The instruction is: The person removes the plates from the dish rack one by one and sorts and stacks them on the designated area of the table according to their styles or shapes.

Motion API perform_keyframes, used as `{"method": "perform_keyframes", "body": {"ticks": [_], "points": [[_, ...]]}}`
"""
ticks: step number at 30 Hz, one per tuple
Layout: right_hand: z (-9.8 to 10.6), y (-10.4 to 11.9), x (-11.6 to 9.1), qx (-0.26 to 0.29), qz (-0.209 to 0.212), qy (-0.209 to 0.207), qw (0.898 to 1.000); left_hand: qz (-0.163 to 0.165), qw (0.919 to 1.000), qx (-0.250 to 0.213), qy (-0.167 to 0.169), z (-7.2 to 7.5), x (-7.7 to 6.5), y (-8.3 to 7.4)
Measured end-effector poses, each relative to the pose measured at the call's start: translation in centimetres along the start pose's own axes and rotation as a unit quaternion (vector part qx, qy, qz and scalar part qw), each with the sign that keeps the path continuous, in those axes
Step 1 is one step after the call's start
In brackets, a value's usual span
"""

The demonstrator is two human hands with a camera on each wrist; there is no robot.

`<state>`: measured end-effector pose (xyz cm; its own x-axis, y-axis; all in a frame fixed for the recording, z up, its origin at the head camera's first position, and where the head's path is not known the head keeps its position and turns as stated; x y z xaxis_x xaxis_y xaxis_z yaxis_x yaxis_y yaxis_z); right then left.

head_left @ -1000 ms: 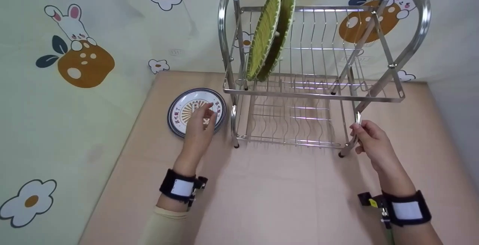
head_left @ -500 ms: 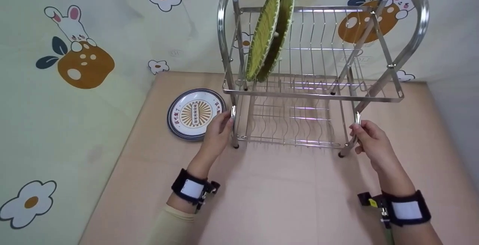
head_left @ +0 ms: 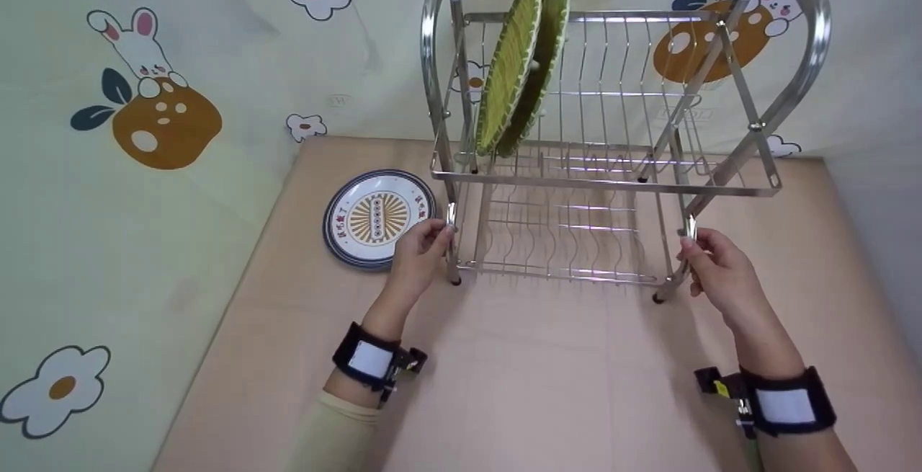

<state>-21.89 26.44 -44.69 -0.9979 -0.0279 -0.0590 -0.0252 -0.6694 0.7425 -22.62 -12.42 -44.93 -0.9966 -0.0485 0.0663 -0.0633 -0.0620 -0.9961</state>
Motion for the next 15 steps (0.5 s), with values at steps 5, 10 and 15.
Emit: {"method": "perform_keyframes", "body": {"ticks": [5, 10, 15], "points": [[0.9, 2.6, -1.6, -0.204, 0.018, 0.011, 0.979, 0.006, 0.9999, 0.012, 0.003, -0.1, 0.0, -0.1], [2.3, 6.0, -3.6, -0.299, 0.015, 0.061, 0.952, 0.001, 0.9999, 0.012, -0.001, -0.1, 0.0, -0.2], [3.3, 10.6, -5.5, -0.324, 0.077, 0.089, 0.939, 0.004, 0.9999, 0.009, 0.001, 0.0, 0.2, 0.6]]}}
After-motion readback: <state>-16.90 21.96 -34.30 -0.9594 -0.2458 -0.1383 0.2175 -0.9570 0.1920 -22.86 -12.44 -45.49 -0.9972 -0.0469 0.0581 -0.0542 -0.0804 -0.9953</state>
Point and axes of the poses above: each hand's wrist, its own x-axis towards the middle knuckle, its own z-axis out of the back of the hand, y = z × x, the point moved 5 cm from there along x, towards the middle knuckle, and after that the axes turned 12 degrees about -x, right-handed, at the moved point
